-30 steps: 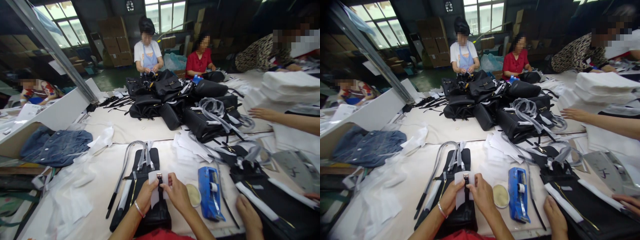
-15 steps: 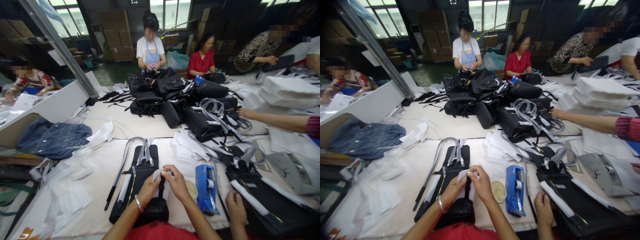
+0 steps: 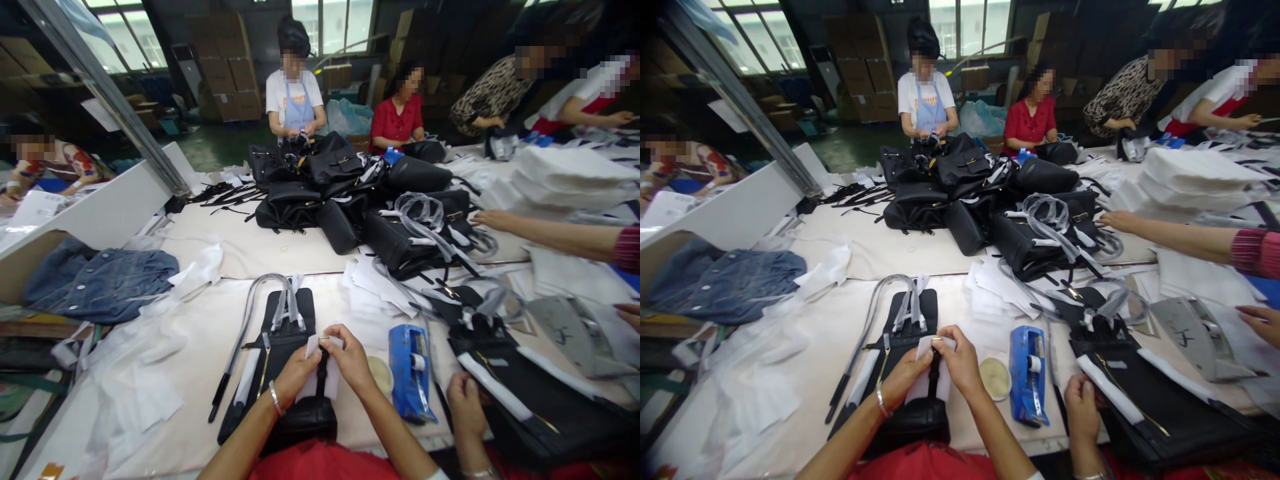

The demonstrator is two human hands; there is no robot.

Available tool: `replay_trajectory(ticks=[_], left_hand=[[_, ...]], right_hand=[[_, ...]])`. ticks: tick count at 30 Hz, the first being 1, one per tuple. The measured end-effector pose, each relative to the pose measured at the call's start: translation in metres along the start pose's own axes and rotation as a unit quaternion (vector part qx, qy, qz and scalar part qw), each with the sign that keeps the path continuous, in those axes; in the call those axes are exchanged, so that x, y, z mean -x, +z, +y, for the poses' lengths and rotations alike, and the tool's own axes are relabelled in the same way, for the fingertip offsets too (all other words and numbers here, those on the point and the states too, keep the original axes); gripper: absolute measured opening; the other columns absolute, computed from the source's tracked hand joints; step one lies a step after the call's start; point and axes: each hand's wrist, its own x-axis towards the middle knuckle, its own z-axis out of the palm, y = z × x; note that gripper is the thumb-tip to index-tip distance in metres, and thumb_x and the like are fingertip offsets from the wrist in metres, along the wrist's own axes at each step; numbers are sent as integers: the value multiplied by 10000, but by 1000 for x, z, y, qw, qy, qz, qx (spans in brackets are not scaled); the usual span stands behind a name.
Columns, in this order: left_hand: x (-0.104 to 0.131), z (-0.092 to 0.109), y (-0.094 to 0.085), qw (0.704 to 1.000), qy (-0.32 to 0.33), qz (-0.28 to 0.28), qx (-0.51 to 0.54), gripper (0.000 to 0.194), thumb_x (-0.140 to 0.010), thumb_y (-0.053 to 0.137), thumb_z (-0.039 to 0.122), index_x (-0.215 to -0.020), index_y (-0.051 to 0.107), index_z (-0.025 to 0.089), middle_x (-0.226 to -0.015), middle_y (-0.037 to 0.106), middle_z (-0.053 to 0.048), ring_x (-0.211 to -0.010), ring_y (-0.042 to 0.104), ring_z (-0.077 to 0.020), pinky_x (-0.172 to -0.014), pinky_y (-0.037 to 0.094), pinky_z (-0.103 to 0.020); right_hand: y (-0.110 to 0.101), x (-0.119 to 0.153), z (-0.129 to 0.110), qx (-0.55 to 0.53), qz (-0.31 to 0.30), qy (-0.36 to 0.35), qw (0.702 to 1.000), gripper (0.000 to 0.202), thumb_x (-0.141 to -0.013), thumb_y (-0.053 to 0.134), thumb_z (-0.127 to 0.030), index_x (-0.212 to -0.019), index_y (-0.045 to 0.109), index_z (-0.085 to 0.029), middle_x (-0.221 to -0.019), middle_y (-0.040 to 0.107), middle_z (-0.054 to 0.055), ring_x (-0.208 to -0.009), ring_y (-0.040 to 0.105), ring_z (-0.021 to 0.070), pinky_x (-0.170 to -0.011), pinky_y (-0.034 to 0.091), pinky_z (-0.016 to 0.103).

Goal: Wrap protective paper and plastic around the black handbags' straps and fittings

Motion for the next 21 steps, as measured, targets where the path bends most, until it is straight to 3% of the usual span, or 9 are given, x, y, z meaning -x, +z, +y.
replay_trajectory(ticks=[4,8,14,21], left_hand=[[0,3,4,1000,-5,-13,12,518,-772,610,443,-1201,583,153,-1071,668,-113,-979,603,-261,-913,419,-393],[-3,0,9,1000,3,-7,21,537,-764,616,451,-1205,577,147,-1066,669,-114,-973,602,-255,-920,415,-393],[-5,-5,16,999,-20,-11,46,533,-778,600,450,-1207,565,135,-1054,671,-120,-939,614,-247,-864,444,-377],[-10,-12,23,996,36,80,2,503,-757,605,473,-1106,624,110,-992,692,-102,-921,613,-247,-870,435,-354]], right_hand=[[1,-3,8,-45,-8,32,998,318,-736,626,-413,-967,620,-194,-925,670,48,-885,605,219,-791,458,326],[-3,-2,13,-62,-42,48,996,304,-760,601,-449,-900,649,-183,-882,683,43,-843,612,214,-781,459,327],[-9,0,15,-42,-30,36,998,278,-771,588,-442,-860,646,-185,-822,676,21,-791,603,196,-737,450,297],[-4,-1,10,-7,5,22,1000,286,-758,587,-472,-838,656,-206,-821,671,16,-801,601,204,-760,457,316]])
